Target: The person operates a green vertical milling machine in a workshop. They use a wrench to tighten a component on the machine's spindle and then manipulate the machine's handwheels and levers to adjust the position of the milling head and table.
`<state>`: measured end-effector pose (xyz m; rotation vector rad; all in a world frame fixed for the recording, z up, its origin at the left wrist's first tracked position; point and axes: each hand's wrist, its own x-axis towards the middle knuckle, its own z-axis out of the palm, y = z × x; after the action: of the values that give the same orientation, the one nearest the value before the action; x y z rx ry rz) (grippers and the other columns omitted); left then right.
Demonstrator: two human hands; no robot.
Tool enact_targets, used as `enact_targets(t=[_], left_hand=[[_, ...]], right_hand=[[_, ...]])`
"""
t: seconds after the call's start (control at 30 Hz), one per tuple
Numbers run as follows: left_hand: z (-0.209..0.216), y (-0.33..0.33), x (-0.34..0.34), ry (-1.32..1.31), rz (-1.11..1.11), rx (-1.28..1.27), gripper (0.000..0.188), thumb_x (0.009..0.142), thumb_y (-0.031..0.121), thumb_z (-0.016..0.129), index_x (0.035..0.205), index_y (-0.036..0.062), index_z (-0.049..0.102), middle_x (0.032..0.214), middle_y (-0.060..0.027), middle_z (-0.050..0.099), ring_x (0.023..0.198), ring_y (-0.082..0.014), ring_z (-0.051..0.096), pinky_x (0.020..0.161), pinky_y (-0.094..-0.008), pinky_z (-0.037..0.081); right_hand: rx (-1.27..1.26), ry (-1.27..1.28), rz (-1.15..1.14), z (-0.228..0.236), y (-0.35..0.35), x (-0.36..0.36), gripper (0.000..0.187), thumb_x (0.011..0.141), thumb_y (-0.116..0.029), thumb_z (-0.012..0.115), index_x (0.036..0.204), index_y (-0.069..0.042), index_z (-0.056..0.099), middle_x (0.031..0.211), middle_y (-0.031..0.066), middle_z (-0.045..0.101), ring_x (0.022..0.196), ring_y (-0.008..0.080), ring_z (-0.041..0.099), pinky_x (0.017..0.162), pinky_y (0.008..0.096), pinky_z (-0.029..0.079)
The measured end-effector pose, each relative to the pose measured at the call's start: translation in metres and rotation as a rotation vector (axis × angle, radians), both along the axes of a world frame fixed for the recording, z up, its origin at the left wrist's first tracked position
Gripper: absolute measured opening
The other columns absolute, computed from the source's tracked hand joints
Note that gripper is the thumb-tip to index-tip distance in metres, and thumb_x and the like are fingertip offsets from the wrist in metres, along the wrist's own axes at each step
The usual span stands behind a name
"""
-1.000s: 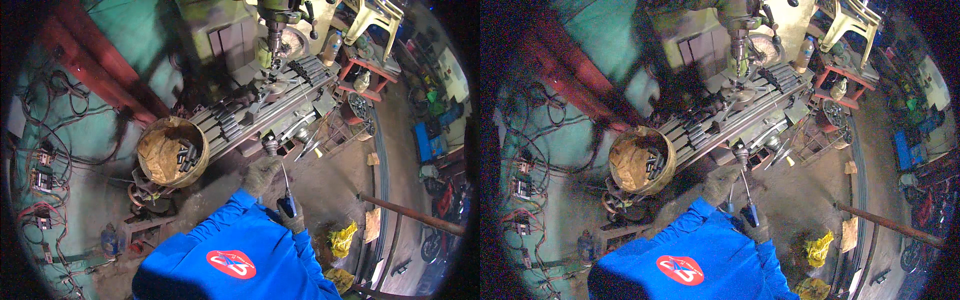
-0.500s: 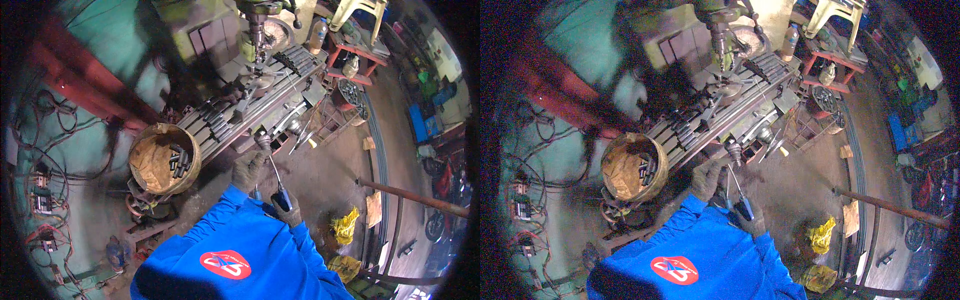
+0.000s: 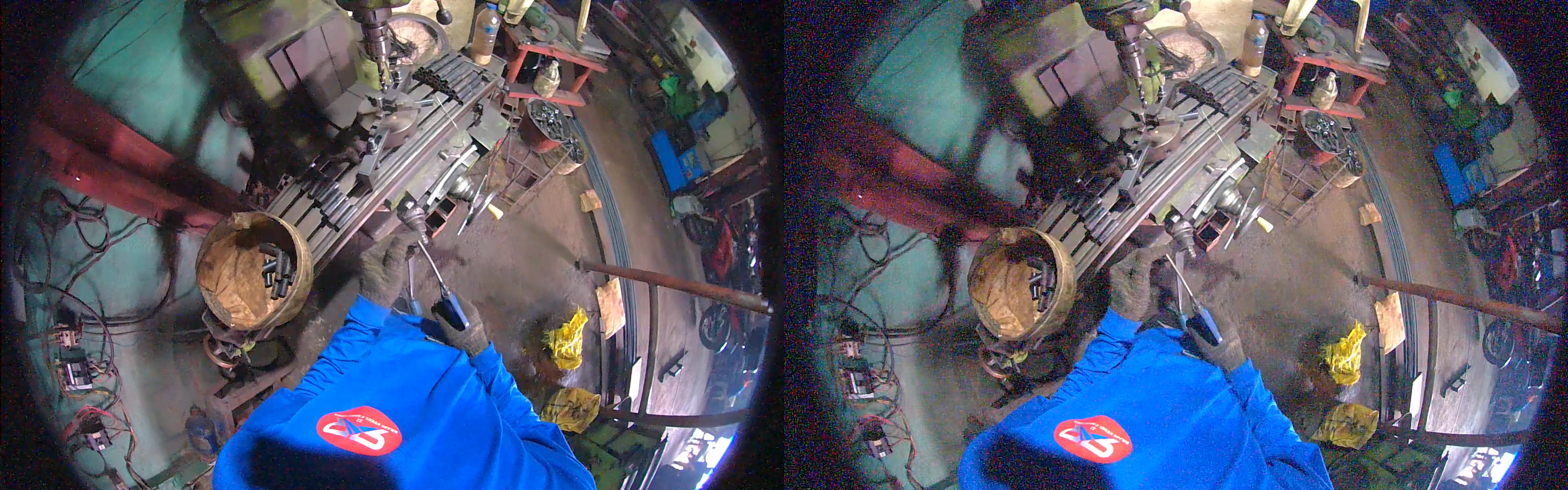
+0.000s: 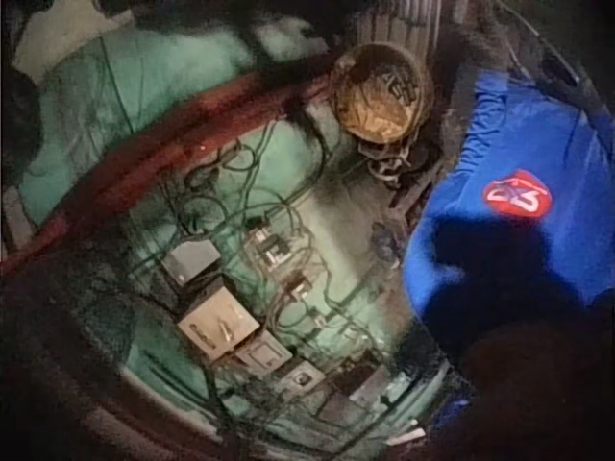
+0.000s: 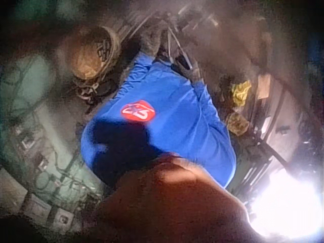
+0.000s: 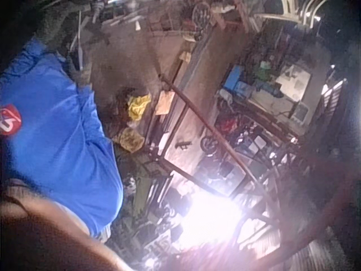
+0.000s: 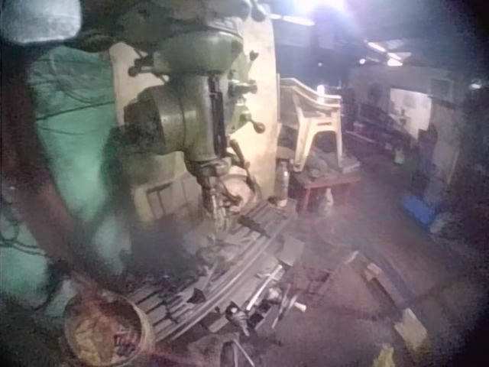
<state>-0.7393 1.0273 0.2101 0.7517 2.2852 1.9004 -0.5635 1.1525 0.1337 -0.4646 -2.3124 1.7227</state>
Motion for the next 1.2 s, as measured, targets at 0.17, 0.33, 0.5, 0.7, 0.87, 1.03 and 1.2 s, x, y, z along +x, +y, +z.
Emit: enact_targets(t=[0.17, 0.33, 0.5, 0.7, 0.87, 1.03, 1.2], left_hand=[[0.011, 0.001, 0.0, -0.043, -0.009, 0.015, 0.034, 0.104, 0.029, 0.047, 0.11, 0.0065, 0.072, 0.105, -0.0066, 0.072, 0.096, -0.0138, 0.066, 0.083, -0.0296, 0.052], [0.008, -0.001, -0.002, -0.046, -0.022, 0.013, 0.038, 0.105, 0.031, 0.045, 0.112, 0.0056, 0.072, 0.108, -0.0098, 0.072, 0.099, -0.0162, 0.067, 0.086, -0.0299, 0.051], [0.004, -0.003, -0.005, -0.056, -0.033, 0.026, 0.039, 0.105, 0.032, 0.045, 0.112, 0.003, 0.071, 0.108, -0.0121, 0.072, 0.1, -0.0191, 0.067, 0.088, -0.033, 0.051], [-0.011, -0.008, -0.009, -0.078, -0.022, 0.027, 0.04, 0.105, 0.031, 0.045, 0.112, 0.0006, 0.071, 0.109, -0.0138, 0.072, 0.104, -0.0212, 0.067, 0.09, -0.0346, 0.05], [-0.009, -0.008, -0.008, -0.133, 0.0, 0.039, 0.04, 0.105, 0.03, 0.044, 0.111, 0.0003, 0.071, 0.111, -0.0153, 0.072, 0.108, -0.0229, 0.066, 0.093, -0.0352, 0.05], [0.0, -0.01, -0.009, -0.062, -0.01, 0.016, 0.04, 0.105, 0.031, 0.046, 0.111, -0.0002, 0.07, 0.111, -0.0155, 0.072, 0.108, -0.0235, 0.067, 0.094, -0.0355, 0.05], [-0.003, -0.007, -0.011, -0.1, 0.034, -0.007, 0.039, 0.104, 0.029, 0.045, 0.11, -0.0007, 0.07, 0.11, -0.0151, 0.072, 0.106, -0.0233, 0.067, 0.093, -0.0355, 0.05]], right_hand=[[0.06, 0.038, 0.007, 0.002, 0.001, -0.001, 0.022, 0.086, -0.016, 0.073, 0.102, -0.003, 0.064, 0.087, 0.0163, 0.067, 0.079, 0.0304, 0.067, 0.068, 0.0392, 0.051], [0.088, 0.054, 0.025, 0.004, 0.002, -0.003, 0.022, 0.086, -0.016, 0.073, 0.102, -0.004, 0.065, 0.088, 0.0168, 0.067, 0.08, 0.0307, 0.068, 0.068, 0.0393, 0.051], [0.098, 0.064, 0.019, -0.006, 0.003, -0.001, 0.024, 0.085, -0.016, 0.074, 0.103, -0.003, 0.066, 0.09, 0.0168, 0.068, 0.08, 0.0303, 0.068, 0.069, 0.0388, 0.052], [0.178, 0.078, 0.041, -0.027, 0.005, 0.001, 0.029, 0.083, -0.017, 0.075, 0.107, -0.002, 0.067, 0.095, 0.0171, 0.069, 0.086, 0.0295, 0.07, 0.073, 0.0383, 0.054], [0.089, 0.069, 0.039, -0.026, 0.004, 0.0, 0.031, 0.082, -0.017, 0.076, 0.107, -0.002, 0.067, 0.098, 0.0174, 0.07, 0.09, 0.0319, 0.07, 0.076, 0.0375, 0.055], [0.161, 0.085, 0.087, -0.023, 0.007, -0.003, 0.03, 0.083, -0.017, 0.075, 0.108, -0.002, 0.067, 0.098, 0.0167, 0.07, 0.09, 0.0305, 0.07, 0.077, 0.0377, 0.055], [0.017, -0.095, 0.106, -0.005, 0.007, -0.006, 0.051, 0.082, -0.02, 0.076, 0.128, -0.006, 0.061, 0.119, 0.0191, 0.066, 0.109, 0.0332, 0.065, 0.093, 0.0412, 0.052]])
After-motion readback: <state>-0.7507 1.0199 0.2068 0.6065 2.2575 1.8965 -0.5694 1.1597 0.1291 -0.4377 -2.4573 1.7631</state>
